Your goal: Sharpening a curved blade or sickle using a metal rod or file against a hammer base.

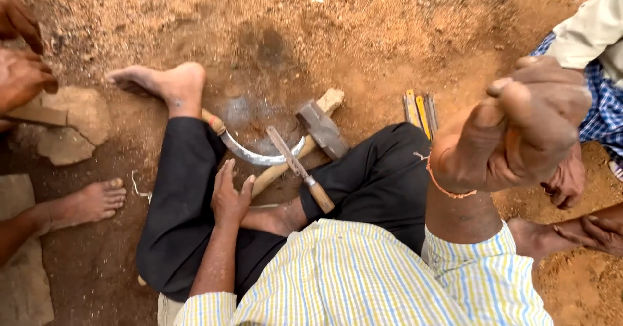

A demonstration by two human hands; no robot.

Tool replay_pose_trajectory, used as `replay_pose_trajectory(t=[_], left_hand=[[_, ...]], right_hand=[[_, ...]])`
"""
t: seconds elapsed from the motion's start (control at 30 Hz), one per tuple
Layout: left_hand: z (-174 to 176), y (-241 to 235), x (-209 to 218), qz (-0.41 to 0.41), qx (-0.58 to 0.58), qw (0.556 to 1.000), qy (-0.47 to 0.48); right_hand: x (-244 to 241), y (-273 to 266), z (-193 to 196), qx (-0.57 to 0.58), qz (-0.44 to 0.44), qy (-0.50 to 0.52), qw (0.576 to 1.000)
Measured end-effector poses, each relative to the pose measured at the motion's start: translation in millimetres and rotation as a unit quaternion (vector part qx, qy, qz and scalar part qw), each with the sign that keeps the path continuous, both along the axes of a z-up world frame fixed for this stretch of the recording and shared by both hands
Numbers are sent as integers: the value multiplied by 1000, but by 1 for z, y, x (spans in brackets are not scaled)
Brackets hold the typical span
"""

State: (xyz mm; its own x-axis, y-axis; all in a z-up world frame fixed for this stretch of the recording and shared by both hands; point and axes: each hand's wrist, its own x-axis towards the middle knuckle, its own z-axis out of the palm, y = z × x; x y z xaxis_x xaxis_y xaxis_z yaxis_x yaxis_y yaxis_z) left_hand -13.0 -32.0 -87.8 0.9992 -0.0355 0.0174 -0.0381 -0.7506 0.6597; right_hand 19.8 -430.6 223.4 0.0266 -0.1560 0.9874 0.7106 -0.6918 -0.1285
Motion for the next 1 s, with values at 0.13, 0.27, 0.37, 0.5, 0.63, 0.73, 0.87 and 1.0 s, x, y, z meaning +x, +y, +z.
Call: replay_pose_trajectory(t=[0.13,0.27,0.37,0.5,0.63,0.73,0.87,1.0], left_hand=[[27,-2,47,-17,66,993,-96],[33,13,116,-22,198,976,-89],[24,35,166,-16,248,967,-50],[3,56,198,-24,268,963,28],[3,61,196,-30,255,966,20],[3,63,186,0,221,975,-3],[-44,89,194,10,154,974,-167],[-11,100,190,16,144,985,-96]], right_hand=[[2,9,13,-9,18,5,1000],[-3,28,-5,71,48,75,994],[-18,46,-40,105,146,214,960],[-38,61,-104,31,128,449,884],[-51,49,-136,40,129,523,842],[-54,21,-145,51,131,562,815],[-47,-5,-101,225,381,493,749],[-41,-18,-87,377,464,380,706]])
